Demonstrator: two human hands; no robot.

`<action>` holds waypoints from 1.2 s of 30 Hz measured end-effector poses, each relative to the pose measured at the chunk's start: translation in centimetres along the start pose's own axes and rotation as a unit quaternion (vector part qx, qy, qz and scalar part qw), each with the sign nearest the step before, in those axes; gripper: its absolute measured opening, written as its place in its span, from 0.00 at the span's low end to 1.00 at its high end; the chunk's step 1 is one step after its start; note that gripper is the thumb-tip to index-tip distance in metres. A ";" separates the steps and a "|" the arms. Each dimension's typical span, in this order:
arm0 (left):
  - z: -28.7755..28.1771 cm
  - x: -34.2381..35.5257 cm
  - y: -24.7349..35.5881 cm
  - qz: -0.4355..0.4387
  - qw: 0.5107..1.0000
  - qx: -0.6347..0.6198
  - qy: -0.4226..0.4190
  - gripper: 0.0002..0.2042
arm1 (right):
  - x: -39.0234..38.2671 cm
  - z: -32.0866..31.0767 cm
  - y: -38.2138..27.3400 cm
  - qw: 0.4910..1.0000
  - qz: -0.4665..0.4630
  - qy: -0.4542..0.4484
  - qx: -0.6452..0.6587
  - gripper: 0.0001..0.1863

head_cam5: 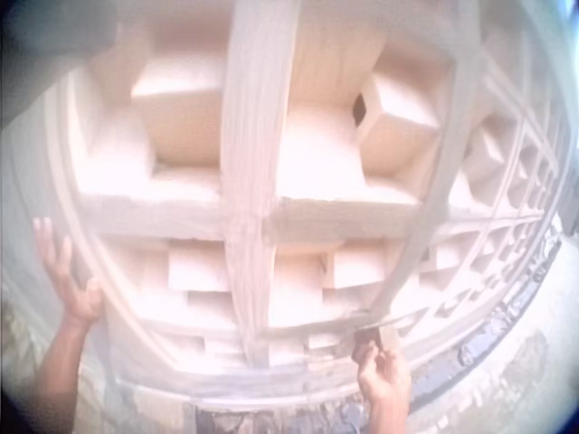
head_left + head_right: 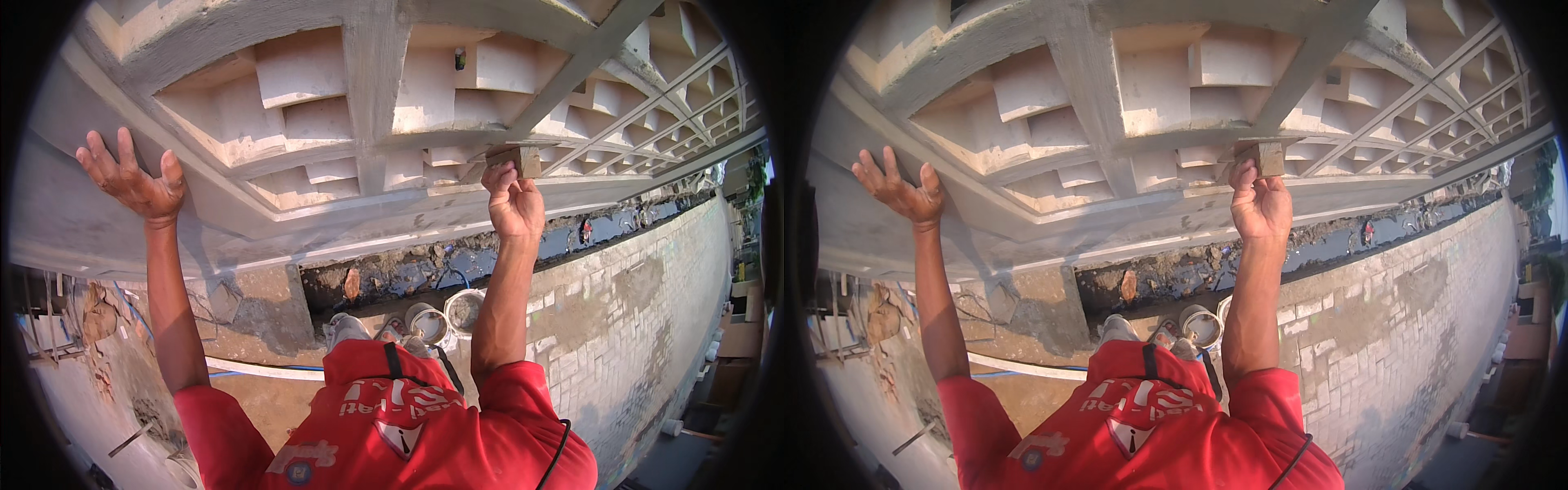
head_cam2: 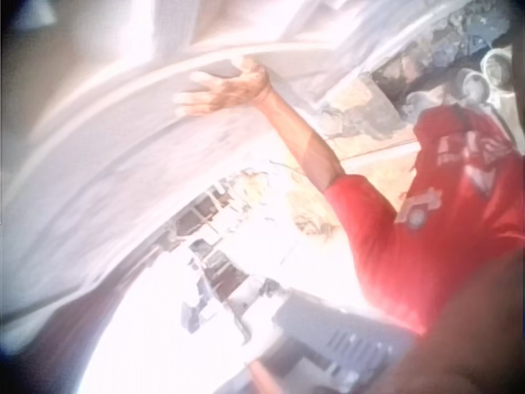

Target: The person smooths the surface of a white concrete lattice wall using a sanding block. The person repeatedly rubs the block along the edges and faces of the lattice structure.

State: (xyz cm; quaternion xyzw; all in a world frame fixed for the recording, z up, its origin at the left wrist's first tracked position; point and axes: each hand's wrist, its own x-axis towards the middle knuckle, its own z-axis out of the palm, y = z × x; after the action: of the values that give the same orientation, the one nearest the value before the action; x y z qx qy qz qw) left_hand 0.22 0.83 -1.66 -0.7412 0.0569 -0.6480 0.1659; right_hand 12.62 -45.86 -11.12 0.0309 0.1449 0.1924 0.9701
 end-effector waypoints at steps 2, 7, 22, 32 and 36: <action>-0.1 0.1 0.1 0.003 1.000 -0.002 0.001 0.26 | -2.1 1.0 -0.3 0.991 0.036 -0.109 -0.068 0.16; 0.0 0.2 -0.1 0.009 1.000 0.001 -0.006 0.27 | -3.6 -3.3 -2.8 0.991 0.045 -0.093 -0.081 0.17; 0.0 0.0 0.0 0.013 0.999 0.019 -0.023 0.29 | -2.1 0.3 -0.9 0.985 0.024 -0.138 -0.099 0.14; -0.3 0.3 0.0 0.027 0.999 0.007 -0.023 0.30 | -1.5 -14.0 -4.0 0.994 -0.053 -0.012 -0.095 0.14; -0.2 0.2 0.0 0.027 0.999 0.002 -0.021 0.30 | 0.1 -14.2 -3.7 0.994 -0.036 0.017 -0.097 0.15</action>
State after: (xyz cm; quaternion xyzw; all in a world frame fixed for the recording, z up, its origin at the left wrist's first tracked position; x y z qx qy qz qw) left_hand 0.01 0.70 -1.40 -0.7524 0.0726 -0.6278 0.1860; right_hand 9.94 -49.21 -25.13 -0.0718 0.1429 0.1709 0.9722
